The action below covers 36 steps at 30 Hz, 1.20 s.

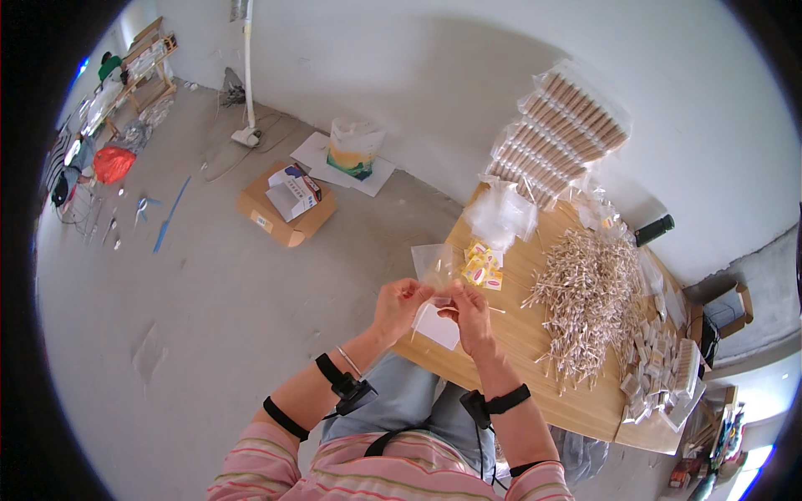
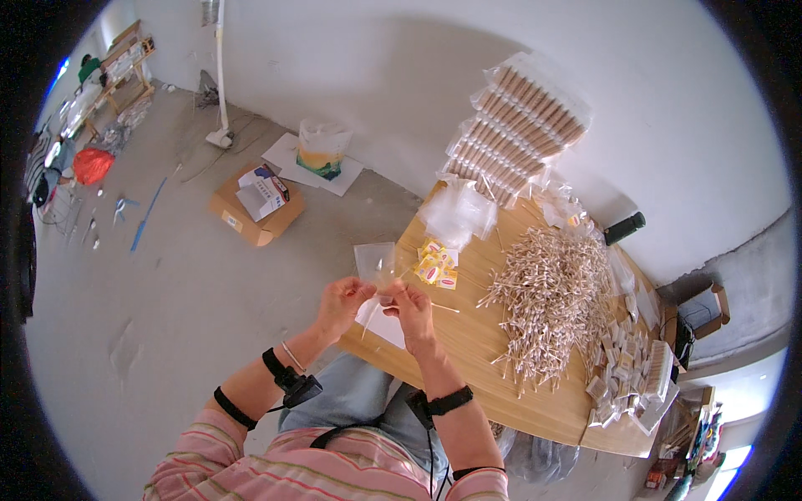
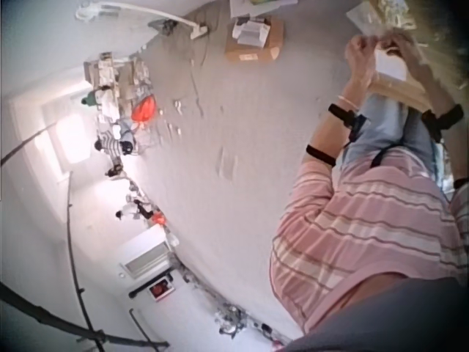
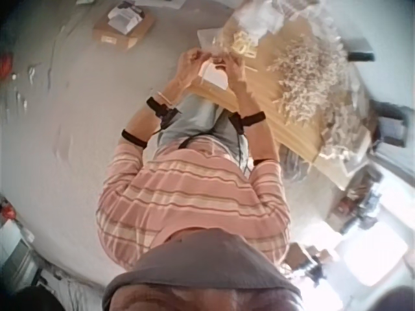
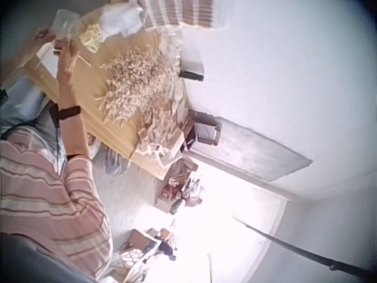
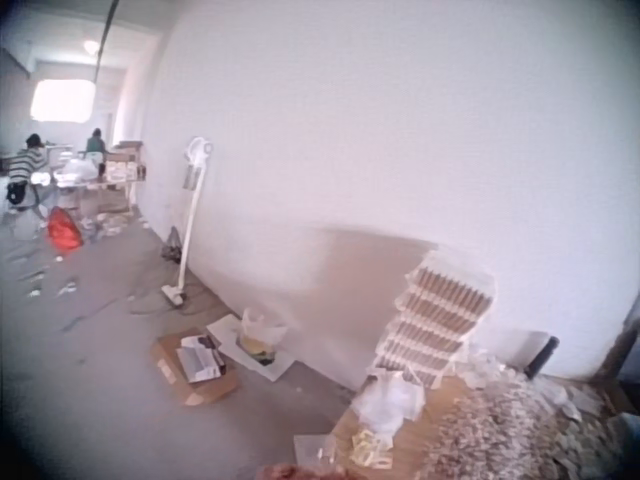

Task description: Packaging cotton swabs into small plastic bags.

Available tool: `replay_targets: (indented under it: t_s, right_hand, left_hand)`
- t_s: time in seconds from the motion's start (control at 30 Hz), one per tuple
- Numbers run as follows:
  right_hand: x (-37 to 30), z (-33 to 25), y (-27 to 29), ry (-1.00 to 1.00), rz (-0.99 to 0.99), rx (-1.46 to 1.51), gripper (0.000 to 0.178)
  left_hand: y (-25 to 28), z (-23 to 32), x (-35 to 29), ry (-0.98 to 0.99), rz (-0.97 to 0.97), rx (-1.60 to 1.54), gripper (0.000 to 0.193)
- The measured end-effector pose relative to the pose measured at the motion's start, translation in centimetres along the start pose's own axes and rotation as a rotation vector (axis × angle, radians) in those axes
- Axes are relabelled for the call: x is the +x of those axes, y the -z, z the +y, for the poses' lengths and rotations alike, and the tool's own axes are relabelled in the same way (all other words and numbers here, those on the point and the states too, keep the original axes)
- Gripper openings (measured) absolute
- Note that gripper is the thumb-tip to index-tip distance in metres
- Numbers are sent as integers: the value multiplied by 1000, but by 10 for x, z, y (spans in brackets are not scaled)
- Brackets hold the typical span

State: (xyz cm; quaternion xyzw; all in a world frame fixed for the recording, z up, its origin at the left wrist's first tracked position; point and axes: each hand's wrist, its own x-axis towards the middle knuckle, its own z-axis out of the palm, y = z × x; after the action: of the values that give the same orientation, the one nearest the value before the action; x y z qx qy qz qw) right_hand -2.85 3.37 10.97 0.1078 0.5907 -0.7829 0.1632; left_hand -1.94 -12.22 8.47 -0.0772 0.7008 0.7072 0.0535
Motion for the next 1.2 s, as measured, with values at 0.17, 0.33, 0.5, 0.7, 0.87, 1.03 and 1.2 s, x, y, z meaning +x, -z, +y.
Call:
replay_targets:
  t_s: [0.17,0.33,0.5,0.7,0.87,1.03,1.2]
  right_hand:
    - [-1,10,-8,97,-15,-47,24]
    - [-3,14,-36,459,57,-630,37]
    - [14,24,-48,621,87,-890,37]
    - [24,33,-53,590,98,-856,22]
    - [32,43,-58,615,139,-874,15]
    - [58,52,-57,626,187,-842,11]
    - [77,64,-60,565,99,-844,13]
  left_hand:
    - [11,-8,-2,10,94,-351,24]
    - [20,-18,-3,60,156,-329,28]
    - [19,-24,-2,44,187,-314,27]
    - [23,-28,-2,-41,298,-152,29]
    - [30,-32,-1,-145,393,209,34]
    - [41,-56,9,-23,352,-115,29]
    - [48,-71,19,93,304,-223,25]
